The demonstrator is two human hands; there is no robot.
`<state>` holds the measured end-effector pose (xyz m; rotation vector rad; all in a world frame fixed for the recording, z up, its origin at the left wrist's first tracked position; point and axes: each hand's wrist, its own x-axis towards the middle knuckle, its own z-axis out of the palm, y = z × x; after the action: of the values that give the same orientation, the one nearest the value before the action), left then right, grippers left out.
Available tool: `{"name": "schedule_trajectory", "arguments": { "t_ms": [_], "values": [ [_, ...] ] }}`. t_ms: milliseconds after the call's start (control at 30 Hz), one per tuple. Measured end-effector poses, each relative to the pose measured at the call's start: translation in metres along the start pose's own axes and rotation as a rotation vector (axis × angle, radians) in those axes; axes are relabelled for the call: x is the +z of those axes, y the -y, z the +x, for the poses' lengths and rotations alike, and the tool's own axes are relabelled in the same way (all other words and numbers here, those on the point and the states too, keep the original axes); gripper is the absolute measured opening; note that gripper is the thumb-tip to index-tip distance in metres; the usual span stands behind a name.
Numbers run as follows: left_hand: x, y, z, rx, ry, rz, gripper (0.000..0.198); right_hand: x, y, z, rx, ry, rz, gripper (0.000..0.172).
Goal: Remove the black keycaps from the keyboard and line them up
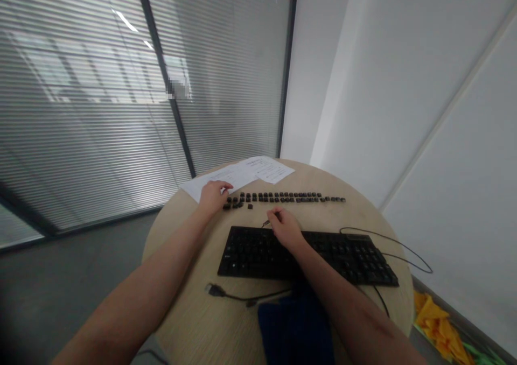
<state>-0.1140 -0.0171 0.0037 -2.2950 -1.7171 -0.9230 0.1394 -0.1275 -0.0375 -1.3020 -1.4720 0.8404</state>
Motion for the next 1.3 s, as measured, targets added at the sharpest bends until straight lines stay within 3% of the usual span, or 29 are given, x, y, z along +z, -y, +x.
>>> {"name": "schedule_trajectory", "arguments": {
  "t_ms": [267,600,1000,1300],
  "values": [
    [0.007,-0.013,-0.006,0.115,0.192,0.112,0.018,0.001,-0.005,0.001,-0.006,-0.002,-0.021,0.027],
    [0.010,-0.024,-0.008,0.214,0.345,0.165,0.024,0.001,-0.004,0.001,0.005,-0.001,-0.014,0.025],
    [0.017,-0.022,-0.009,0.271,0.345,0.125,0.029,0.001,-0.007,0.003,-0.008,0.006,-0.011,0.026],
    [0.009,-0.017,-0.006,0.224,0.223,0.092,0.034,0.001,-0.010,0.003,-0.004,0.001,-0.038,0.026]
  ]
}}
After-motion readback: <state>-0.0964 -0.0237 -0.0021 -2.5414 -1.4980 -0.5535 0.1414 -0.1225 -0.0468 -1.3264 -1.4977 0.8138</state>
